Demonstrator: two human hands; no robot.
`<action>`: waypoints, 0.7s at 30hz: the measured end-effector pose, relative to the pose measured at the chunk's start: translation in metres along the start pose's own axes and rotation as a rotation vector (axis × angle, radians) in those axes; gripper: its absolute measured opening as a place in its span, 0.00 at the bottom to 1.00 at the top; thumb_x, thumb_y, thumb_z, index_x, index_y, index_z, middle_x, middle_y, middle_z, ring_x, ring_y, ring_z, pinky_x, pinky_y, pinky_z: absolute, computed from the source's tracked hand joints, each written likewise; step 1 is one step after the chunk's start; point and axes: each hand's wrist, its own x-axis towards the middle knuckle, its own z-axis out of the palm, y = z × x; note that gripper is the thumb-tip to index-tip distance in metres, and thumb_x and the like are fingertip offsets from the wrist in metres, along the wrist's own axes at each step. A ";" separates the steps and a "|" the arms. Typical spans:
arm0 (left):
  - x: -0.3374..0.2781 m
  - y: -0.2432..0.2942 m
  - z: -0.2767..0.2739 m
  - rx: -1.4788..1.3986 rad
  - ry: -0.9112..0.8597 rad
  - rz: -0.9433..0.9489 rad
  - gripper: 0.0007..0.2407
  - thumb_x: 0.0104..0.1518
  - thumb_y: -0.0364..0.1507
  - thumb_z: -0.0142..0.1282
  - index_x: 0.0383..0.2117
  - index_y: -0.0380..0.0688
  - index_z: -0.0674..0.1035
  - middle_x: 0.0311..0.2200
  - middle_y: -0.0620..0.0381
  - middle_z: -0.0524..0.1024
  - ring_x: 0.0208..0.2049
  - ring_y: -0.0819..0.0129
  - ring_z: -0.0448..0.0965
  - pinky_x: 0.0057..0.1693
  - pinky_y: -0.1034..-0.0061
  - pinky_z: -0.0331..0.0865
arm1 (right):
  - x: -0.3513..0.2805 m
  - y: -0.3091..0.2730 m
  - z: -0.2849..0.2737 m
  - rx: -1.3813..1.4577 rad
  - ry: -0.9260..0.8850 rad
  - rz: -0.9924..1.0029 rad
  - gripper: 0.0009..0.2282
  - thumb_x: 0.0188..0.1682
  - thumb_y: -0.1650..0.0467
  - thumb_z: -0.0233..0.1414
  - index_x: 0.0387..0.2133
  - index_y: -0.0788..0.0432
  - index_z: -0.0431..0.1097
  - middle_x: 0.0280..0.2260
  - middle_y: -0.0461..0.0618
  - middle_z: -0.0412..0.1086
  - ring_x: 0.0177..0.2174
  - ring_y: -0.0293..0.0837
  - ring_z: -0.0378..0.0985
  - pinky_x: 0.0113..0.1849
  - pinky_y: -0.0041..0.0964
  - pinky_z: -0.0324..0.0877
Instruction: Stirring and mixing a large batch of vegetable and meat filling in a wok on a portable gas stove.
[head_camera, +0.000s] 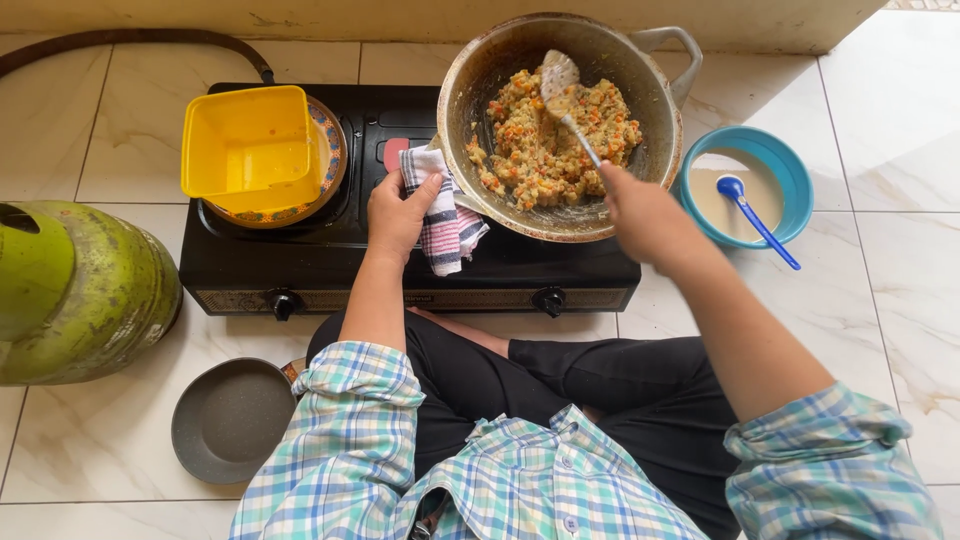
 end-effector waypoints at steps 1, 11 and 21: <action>-0.001 0.001 0.000 0.011 0.004 -0.004 0.16 0.51 0.45 0.69 0.40 0.53 0.85 0.36 0.56 0.84 0.46 0.58 0.83 0.51 0.65 0.75 | -0.011 -0.021 -0.001 -0.075 -0.021 -0.016 0.24 0.59 0.71 0.43 0.70 0.54 0.55 0.34 0.63 0.77 0.33 0.56 0.82 0.40 0.52 0.77; -0.003 0.006 -0.001 0.036 0.001 -0.012 0.17 0.52 0.46 0.69 0.40 0.52 0.85 0.37 0.55 0.84 0.48 0.55 0.82 0.53 0.65 0.74 | -0.027 -0.010 0.005 -0.422 -0.205 -0.214 0.25 0.59 0.72 0.41 0.71 0.53 0.48 0.32 0.61 0.77 0.29 0.54 0.85 0.31 0.44 0.79; -0.012 0.033 -0.004 0.154 -0.066 -0.108 0.18 0.50 0.48 0.58 0.39 0.52 0.81 0.39 0.63 0.83 0.40 0.66 0.81 0.46 0.68 0.71 | -0.008 0.042 -0.112 -1.180 0.003 -0.119 0.27 0.56 0.66 0.43 0.62 0.10 0.53 0.44 0.18 0.74 0.36 0.35 0.89 0.22 0.34 0.74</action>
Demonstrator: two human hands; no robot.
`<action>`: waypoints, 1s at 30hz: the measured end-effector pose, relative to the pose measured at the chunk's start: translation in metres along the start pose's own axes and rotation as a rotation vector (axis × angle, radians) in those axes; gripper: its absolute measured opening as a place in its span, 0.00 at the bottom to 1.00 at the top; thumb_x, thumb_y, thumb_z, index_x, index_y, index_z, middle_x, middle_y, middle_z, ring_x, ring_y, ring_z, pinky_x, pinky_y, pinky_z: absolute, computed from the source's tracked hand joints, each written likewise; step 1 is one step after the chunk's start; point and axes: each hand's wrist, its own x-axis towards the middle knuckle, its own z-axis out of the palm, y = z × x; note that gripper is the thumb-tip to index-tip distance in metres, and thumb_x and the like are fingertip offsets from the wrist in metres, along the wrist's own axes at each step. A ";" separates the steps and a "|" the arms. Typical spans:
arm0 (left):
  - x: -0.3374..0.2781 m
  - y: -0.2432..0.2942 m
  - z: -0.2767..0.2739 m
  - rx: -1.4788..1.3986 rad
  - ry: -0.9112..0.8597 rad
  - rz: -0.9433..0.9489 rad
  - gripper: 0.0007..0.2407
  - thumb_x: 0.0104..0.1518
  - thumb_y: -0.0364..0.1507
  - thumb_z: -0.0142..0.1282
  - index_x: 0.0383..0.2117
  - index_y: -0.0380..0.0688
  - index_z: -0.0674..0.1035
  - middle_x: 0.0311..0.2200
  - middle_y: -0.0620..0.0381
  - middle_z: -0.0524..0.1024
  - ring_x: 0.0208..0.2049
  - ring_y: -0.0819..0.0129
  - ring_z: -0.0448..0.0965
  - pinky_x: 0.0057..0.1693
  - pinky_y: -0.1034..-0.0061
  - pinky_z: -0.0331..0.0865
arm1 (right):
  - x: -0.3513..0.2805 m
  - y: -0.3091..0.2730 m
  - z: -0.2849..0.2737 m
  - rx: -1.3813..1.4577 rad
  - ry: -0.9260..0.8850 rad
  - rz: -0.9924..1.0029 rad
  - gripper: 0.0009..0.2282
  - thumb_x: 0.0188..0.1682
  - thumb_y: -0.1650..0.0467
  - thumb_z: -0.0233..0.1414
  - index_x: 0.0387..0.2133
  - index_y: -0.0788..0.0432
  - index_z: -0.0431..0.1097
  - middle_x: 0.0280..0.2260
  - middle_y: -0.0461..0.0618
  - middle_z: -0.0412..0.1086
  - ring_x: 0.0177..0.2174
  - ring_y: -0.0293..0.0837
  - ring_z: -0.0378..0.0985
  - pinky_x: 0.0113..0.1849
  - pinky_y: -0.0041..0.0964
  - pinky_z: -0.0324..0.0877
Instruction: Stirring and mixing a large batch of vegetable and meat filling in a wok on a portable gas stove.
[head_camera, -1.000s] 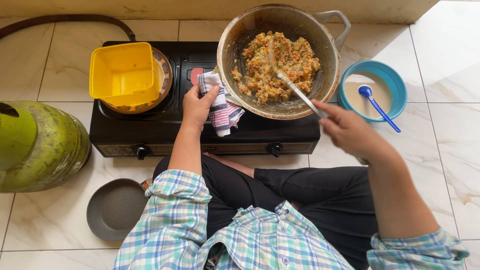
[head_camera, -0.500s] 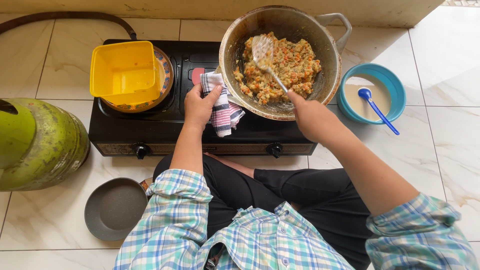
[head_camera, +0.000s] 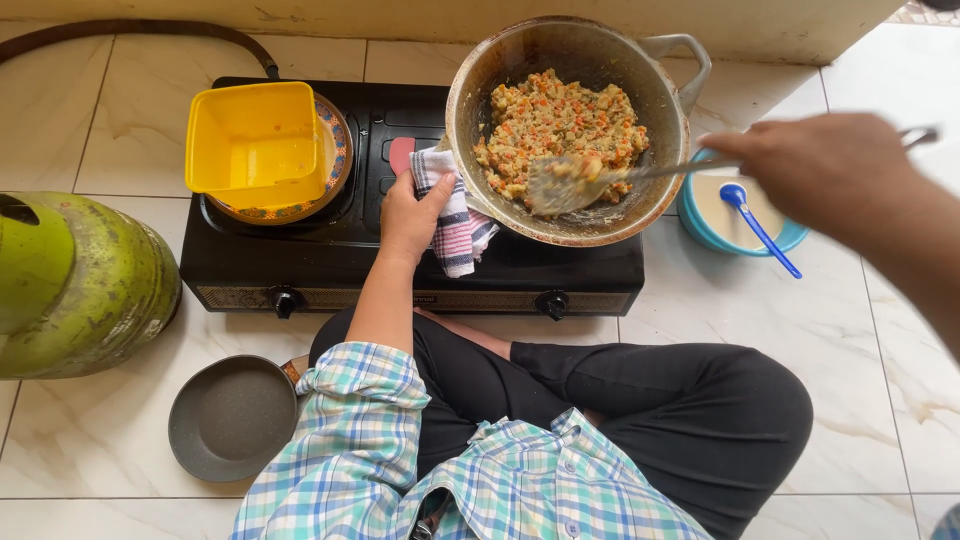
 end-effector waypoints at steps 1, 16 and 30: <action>-0.001 0.003 -0.001 0.007 -0.009 -0.013 0.18 0.50 0.48 0.57 0.41 0.53 0.81 0.39 0.63 0.83 0.41 0.66 0.81 0.47 0.69 0.72 | 0.000 0.012 -0.006 -0.125 0.092 0.068 0.22 0.59 0.63 0.43 0.60 0.10 0.58 0.40 0.12 0.75 0.36 0.29 0.90 0.21 0.29 0.76; 0.001 0.007 0.004 -0.006 -0.115 -0.107 0.21 0.51 0.48 0.53 0.47 0.54 0.81 0.47 0.60 0.82 0.48 0.62 0.81 0.52 0.67 0.71 | 0.138 0.046 0.046 -0.566 1.031 0.153 0.12 0.43 0.68 0.54 0.31 0.32 0.59 0.26 0.30 0.52 0.26 0.33 0.54 0.28 0.30 0.42; 0.007 -0.001 0.014 -0.282 -0.128 -0.140 0.19 0.53 0.41 0.54 0.49 0.49 0.80 0.47 0.60 0.81 0.47 0.68 0.80 0.54 0.70 0.72 | 0.062 -0.010 0.117 0.034 0.201 0.207 0.16 0.52 0.73 0.44 0.52 0.45 0.67 0.32 0.41 0.75 0.25 0.49 0.87 0.16 0.39 0.68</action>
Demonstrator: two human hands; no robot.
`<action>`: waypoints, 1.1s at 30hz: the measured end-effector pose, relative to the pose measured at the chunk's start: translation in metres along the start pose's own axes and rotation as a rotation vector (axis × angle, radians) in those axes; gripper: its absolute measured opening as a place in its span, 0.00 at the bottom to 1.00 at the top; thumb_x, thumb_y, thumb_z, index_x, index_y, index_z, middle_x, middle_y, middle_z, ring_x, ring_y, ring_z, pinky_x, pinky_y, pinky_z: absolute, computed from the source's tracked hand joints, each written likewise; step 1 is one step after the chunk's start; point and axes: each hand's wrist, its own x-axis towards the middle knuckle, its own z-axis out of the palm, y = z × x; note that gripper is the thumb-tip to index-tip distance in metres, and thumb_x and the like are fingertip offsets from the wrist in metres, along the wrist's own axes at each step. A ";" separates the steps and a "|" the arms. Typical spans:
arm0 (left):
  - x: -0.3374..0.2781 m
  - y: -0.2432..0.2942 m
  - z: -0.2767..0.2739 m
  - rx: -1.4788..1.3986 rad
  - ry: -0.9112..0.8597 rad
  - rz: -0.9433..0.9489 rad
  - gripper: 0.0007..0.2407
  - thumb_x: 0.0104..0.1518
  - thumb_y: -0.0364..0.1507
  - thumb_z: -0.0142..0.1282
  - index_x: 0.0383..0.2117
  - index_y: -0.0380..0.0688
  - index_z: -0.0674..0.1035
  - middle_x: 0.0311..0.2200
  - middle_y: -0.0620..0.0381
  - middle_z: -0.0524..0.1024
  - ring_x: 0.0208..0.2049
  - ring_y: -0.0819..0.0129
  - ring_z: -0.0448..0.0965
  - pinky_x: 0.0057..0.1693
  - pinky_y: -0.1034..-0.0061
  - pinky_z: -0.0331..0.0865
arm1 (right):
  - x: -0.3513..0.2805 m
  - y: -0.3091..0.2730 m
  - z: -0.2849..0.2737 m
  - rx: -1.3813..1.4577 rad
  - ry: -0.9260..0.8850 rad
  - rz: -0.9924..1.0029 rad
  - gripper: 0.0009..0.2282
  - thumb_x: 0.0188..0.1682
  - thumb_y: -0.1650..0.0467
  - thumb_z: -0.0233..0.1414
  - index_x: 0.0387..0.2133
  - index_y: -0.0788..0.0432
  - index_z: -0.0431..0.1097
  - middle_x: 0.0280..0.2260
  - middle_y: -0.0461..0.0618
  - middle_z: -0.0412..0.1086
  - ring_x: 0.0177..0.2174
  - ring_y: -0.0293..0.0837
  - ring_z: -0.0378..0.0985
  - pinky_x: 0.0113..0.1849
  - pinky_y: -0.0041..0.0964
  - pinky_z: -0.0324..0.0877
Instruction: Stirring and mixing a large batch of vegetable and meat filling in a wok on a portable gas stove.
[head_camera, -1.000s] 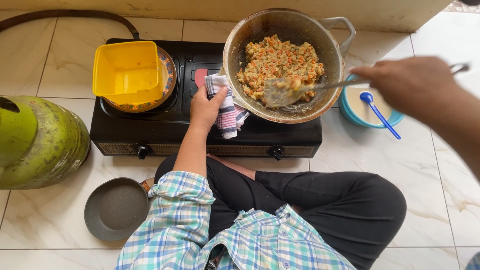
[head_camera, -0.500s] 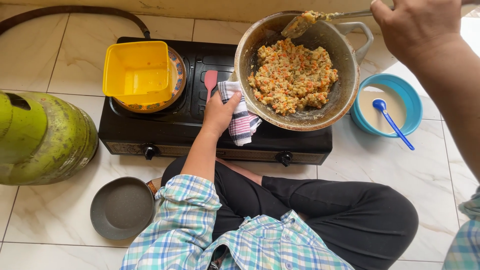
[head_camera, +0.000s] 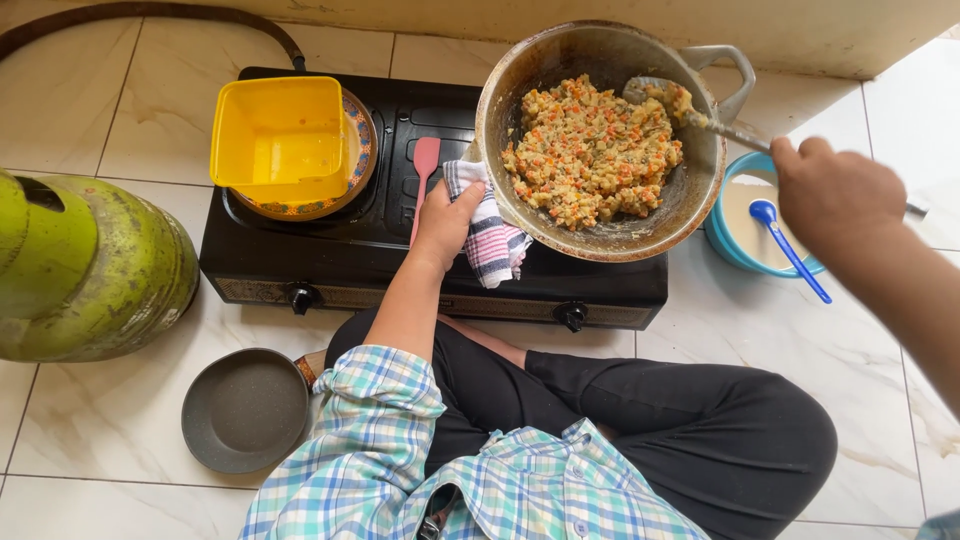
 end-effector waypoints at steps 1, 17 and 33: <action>0.000 0.001 0.001 -0.009 0.007 -0.013 0.19 0.52 0.41 0.54 0.48 0.50 0.80 0.47 0.60 0.81 0.47 0.68 0.80 0.54 0.70 0.72 | -0.015 -0.008 -0.009 0.000 -0.023 -0.010 0.14 0.54 0.73 0.43 0.51 0.51 0.67 0.32 0.43 0.75 0.24 0.50 0.86 0.15 0.40 0.68; 0.002 -0.002 0.001 -0.031 0.004 0.021 0.17 0.53 0.40 0.55 0.47 0.50 0.80 0.45 0.60 0.81 0.45 0.69 0.80 0.51 0.71 0.73 | -0.080 -0.049 -0.092 -0.099 -0.216 -0.163 0.12 0.45 0.77 0.50 0.40 0.49 0.70 0.30 0.33 0.74 0.23 0.46 0.84 0.17 0.41 0.64; 0.005 -0.005 0.005 0.042 0.006 0.051 0.16 0.50 0.38 0.56 0.43 0.47 0.82 0.42 0.55 0.82 0.47 0.62 0.79 0.53 0.66 0.71 | -0.005 -0.073 -0.137 0.663 -0.561 -0.146 0.14 0.57 0.67 0.46 0.54 0.51 0.73 0.41 0.56 0.79 0.43 0.56 0.81 0.45 0.51 0.75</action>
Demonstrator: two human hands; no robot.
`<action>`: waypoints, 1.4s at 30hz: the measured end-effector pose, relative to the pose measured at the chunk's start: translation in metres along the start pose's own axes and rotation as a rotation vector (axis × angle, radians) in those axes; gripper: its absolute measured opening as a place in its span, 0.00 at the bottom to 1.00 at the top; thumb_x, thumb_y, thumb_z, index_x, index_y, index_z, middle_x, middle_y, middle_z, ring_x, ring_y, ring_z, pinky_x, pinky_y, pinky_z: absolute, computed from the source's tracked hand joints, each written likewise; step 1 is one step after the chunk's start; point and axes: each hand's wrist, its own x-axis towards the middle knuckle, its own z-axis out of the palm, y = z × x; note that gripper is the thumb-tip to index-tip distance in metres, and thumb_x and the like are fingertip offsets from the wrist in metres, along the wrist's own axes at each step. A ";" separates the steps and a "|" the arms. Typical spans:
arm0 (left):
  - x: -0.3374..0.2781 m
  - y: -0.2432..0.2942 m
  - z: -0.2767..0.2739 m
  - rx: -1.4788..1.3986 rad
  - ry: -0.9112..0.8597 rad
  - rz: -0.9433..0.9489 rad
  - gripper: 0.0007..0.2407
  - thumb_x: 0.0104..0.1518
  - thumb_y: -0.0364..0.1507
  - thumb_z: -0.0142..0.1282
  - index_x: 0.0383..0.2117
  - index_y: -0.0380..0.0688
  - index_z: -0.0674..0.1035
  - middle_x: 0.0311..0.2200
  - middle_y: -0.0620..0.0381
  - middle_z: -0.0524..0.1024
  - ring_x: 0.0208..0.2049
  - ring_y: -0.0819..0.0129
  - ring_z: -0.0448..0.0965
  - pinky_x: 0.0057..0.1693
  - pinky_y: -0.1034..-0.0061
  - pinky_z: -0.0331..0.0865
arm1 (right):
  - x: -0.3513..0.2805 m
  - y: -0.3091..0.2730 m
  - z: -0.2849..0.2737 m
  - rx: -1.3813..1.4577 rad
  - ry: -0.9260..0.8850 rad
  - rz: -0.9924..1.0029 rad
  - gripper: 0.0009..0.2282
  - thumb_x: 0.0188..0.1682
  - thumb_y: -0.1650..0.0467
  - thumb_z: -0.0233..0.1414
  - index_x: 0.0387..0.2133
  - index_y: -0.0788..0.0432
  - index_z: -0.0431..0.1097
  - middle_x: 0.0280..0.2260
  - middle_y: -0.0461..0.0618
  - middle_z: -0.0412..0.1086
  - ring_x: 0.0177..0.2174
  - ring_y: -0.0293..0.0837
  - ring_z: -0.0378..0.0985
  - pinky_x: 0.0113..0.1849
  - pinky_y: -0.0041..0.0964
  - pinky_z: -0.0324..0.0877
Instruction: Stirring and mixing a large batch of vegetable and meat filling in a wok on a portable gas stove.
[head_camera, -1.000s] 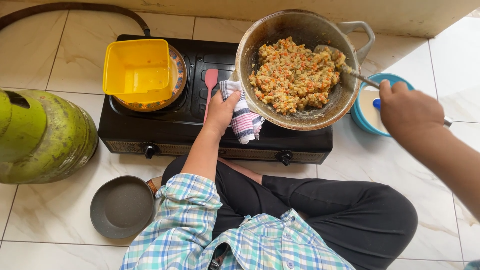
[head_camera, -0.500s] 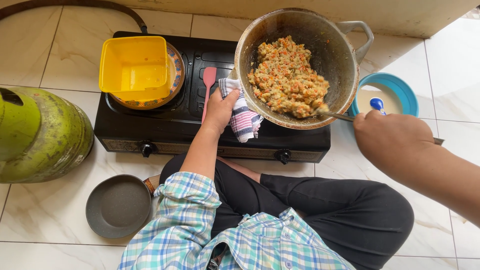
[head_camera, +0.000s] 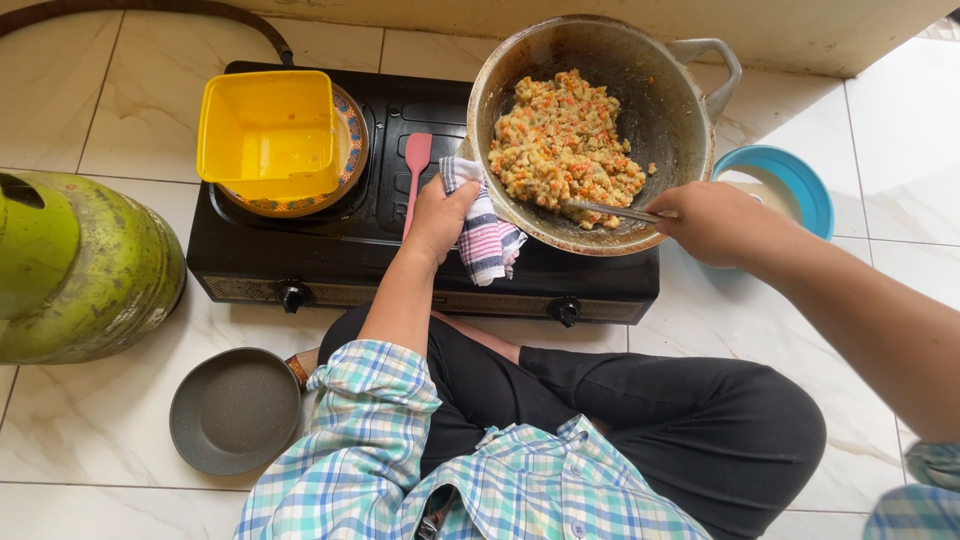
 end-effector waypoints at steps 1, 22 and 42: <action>0.000 -0.004 0.003 0.023 0.032 0.046 0.17 0.49 0.39 0.60 0.42 0.46 0.83 0.42 0.50 0.83 0.54 0.54 0.79 0.58 0.59 0.70 | 0.005 0.002 0.005 0.172 0.044 -0.004 0.15 0.57 0.70 0.50 0.56 0.61 0.73 0.34 0.63 0.80 0.36 0.56 0.85 0.40 0.50 0.78; 0.002 -0.003 -0.004 -0.042 -0.038 -0.036 0.14 0.52 0.37 0.54 0.42 0.48 0.81 0.40 0.61 0.81 0.40 0.71 0.78 0.48 0.73 0.71 | 0.040 0.067 0.073 1.405 -0.095 0.055 0.13 0.58 0.72 0.45 0.55 0.57 0.67 0.24 0.50 0.56 0.17 0.35 0.47 0.19 0.29 0.39; -0.005 0.003 -0.006 -0.025 -0.049 -0.057 0.17 0.54 0.38 0.54 0.47 0.47 0.79 0.43 0.58 0.81 0.41 0.68 0.80 0.48 0.71 0.73 | -0.037 0.134 0.040 1.082 0.040 0.063 0.15 0.60 0.71 0.45 0.56 0.62 0.73 0.22 0.58 0.60 0.18 0.46 0.53 0.19 0.34 0.44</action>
